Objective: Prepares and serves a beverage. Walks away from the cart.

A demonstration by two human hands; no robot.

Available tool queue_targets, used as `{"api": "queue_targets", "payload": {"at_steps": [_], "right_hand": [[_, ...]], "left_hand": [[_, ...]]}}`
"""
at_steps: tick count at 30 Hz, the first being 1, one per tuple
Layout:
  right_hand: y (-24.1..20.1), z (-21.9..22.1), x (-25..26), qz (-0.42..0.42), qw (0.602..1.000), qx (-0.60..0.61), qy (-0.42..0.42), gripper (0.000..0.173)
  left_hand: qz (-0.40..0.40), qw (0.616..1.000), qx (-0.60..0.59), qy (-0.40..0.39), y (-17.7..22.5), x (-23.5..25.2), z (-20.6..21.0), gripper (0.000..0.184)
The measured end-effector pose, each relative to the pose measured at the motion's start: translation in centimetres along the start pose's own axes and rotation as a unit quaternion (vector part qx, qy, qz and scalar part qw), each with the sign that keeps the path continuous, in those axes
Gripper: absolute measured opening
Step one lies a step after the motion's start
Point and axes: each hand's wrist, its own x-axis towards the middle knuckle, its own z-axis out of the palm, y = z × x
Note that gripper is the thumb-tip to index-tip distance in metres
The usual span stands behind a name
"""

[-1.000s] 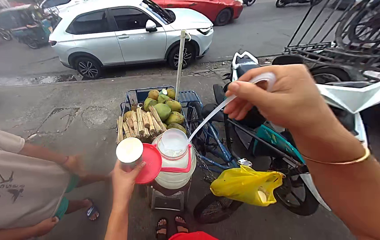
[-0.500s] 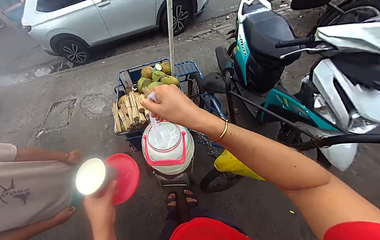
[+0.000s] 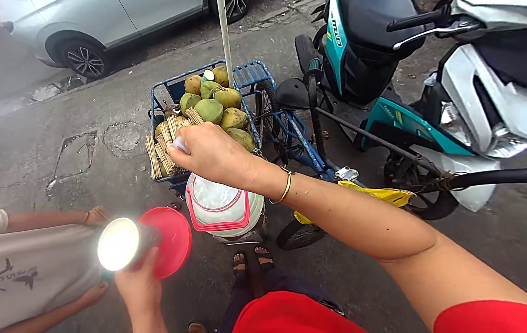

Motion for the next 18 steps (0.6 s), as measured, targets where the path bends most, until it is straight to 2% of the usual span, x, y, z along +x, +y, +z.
{"api": "queue_targets", "payload": {"at_steps": [1, 6, 14, 18], "right_hand": [[-0.1, -0.3, 0.0, 0.004, 1.000, 0.004, -0.009, 0.026], [-0.5, -0.5, -1.4, -0.022, 0.998, 0.017, 0.052, 0.024], [0.3, 0.0, 0.0, -0.006, 1.000, 0.004, -0.003, 0.025], [-0.4, -0.3, -0.5, -0.014, 1.000, 0.001, 0.008, 0.026]], "left_hand": [[0.000, 1.000, -0.001, -0.002, 0.0, 0.0, 0.2, 0.042], [-0.004, 1.000, -0.008, -0.015, -0.1, 0.2, 0.8, 0.041], [-0.007, 1.000, -0.020, -0.022, -0.5, 0.5, 0.8, 0.042], [-0.014, 1.000, -0.006, -0.023, -0.4, 0.5, 0.7, 0.043]]}}
